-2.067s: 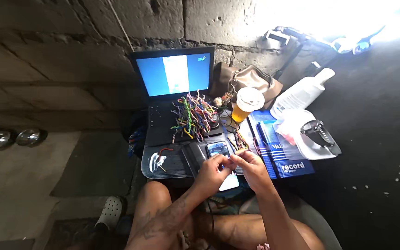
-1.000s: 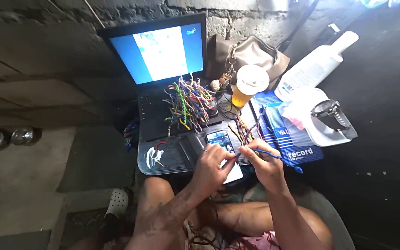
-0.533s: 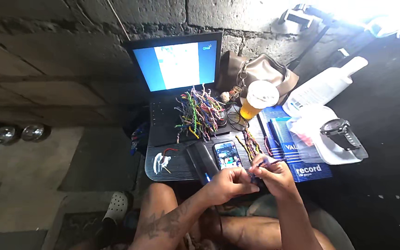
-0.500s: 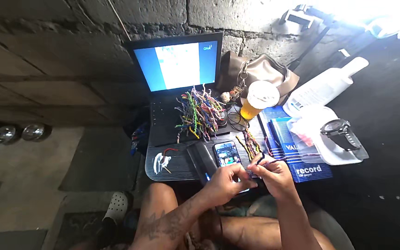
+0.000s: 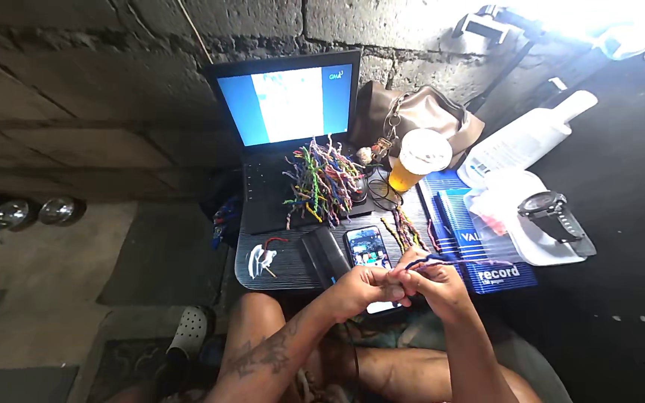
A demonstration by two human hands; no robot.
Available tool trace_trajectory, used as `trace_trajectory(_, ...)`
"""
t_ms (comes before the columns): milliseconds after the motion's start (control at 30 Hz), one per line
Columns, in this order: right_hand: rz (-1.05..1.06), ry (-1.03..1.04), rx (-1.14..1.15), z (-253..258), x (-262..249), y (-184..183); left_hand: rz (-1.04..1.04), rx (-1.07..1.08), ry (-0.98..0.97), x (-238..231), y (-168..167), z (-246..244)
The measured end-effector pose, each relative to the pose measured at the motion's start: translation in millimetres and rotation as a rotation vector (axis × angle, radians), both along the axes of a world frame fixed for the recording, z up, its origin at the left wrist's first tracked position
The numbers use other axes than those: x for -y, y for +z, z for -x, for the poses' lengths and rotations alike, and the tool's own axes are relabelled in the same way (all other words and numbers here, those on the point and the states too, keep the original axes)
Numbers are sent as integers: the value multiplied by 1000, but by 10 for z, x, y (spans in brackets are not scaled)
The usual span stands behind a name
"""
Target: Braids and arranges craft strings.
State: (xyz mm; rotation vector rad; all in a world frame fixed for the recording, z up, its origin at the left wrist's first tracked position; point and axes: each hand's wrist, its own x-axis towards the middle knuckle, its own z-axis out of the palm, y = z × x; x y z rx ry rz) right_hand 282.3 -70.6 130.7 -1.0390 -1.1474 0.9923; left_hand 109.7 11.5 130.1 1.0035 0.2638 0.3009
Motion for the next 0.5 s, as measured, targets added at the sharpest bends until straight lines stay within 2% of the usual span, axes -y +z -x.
trace_trajectory(67,-69,-39,81,-8,-24,-32,18,-7,71,8,-1,-15)
trace_trajectory(133,-119,-132,186,17,-40,-42,-80,-1,171,23,-24,-27)
trace_trajectory(167,-124,-197,243,44,-39,-43,-211,-17,246,38,-31,-31)
trace_trajectory(267,-98,-378,401,139,-45,-22,-849,-141,520,73,-37,-42)
trace_trajectory(300,-84,-399,410,157,-51,-12,-938,-166,554,76,-41,-45)
trace_trajectory(333,-68,-387,392,159,-54,-2,-927,-174,551,79,-39,-44)
trace_trajectory(400,-17,-274,300,115,-36,22,-718,-161,466,77,-22,-33)
trace_trajectory(500,26,48,92,-62,21,39,-366,-120,283,38,19,4)
